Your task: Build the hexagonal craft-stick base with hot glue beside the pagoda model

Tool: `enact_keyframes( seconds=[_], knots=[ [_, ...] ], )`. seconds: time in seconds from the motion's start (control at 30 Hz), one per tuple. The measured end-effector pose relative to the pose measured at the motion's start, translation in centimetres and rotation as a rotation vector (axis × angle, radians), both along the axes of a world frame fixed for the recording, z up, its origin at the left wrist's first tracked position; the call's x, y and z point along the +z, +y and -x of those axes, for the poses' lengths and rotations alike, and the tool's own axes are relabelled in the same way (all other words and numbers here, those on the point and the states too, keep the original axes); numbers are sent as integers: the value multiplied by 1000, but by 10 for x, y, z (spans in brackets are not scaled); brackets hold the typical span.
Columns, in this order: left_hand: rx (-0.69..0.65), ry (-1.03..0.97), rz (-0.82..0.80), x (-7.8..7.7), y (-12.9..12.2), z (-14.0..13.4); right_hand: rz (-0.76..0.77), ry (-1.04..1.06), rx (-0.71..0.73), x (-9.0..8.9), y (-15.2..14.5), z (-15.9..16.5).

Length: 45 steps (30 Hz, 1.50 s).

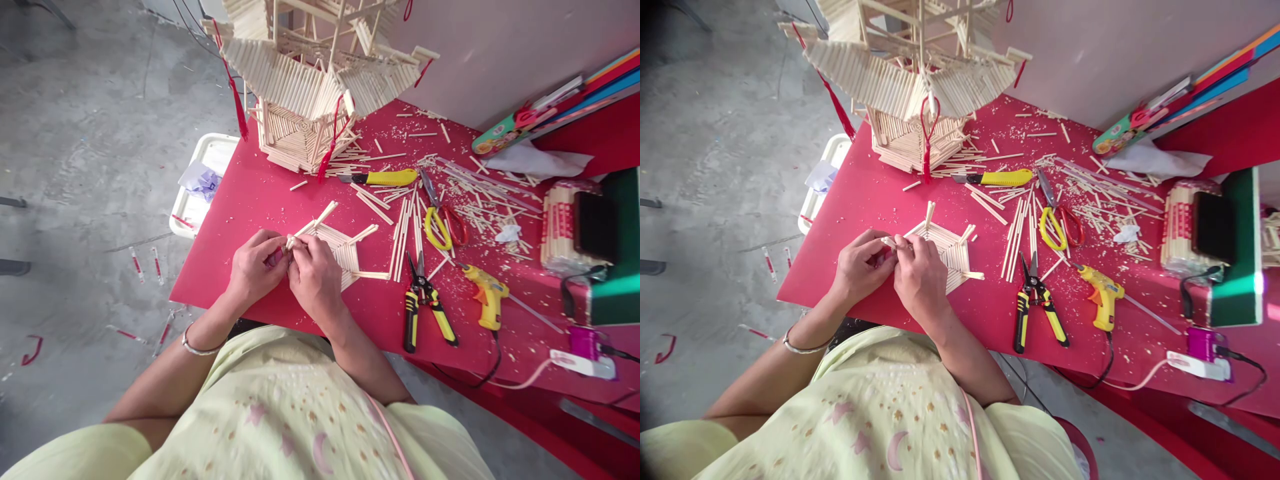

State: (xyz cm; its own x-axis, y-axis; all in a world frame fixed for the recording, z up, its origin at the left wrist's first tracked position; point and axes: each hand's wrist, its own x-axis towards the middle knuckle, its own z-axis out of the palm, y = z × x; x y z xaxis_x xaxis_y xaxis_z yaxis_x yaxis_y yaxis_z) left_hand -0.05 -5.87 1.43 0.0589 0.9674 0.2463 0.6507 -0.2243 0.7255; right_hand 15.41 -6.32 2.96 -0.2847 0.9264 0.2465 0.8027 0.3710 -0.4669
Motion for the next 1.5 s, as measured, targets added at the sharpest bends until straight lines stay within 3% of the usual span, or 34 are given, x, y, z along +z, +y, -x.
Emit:
enact_keyframes(
  seconds=[1.5],
  knots=[
    [6, 10, 14, -1, 0, 0, 16, -15, -1, 0, -1, 0]
  ],
)
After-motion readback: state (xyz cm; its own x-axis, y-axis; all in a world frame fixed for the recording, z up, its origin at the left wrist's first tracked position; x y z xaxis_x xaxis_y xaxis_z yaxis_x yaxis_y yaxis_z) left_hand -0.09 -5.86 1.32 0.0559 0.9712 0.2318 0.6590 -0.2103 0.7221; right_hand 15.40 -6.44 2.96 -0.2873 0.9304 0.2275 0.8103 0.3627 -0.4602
